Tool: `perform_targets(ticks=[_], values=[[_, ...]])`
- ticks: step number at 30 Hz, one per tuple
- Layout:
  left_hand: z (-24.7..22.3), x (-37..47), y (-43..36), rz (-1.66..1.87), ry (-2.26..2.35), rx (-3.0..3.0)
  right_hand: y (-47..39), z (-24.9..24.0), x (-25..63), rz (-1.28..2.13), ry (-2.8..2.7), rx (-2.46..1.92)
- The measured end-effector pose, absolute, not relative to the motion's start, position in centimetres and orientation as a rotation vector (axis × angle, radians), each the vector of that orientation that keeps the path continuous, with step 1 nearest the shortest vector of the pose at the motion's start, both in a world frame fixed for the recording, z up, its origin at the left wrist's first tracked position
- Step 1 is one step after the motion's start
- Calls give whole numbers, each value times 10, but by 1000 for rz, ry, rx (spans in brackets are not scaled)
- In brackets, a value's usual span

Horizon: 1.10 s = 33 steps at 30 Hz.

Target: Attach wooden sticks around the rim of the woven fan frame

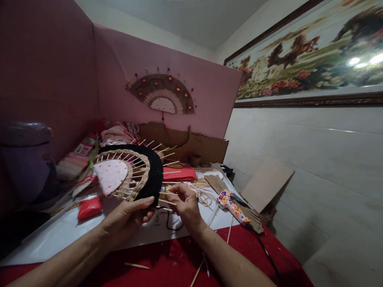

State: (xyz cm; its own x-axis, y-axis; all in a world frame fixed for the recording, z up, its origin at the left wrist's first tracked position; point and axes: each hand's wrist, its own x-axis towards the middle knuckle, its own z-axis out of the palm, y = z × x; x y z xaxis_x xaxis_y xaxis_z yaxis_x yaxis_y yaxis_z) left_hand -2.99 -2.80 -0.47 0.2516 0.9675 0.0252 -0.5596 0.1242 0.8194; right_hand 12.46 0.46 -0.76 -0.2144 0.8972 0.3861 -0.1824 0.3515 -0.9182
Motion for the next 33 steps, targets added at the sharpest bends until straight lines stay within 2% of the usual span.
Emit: perform_targets(ticks=[8,21,33], values=[[-3,-30,-29,1217,612,783,23,-5,140,941,-1001,-732],[-1,-30,-30,1215,618,779,35,-7,150,742,-955,-887],[1,-29,-31,1214,613,775,37,-7,155,855,-873,-921]])
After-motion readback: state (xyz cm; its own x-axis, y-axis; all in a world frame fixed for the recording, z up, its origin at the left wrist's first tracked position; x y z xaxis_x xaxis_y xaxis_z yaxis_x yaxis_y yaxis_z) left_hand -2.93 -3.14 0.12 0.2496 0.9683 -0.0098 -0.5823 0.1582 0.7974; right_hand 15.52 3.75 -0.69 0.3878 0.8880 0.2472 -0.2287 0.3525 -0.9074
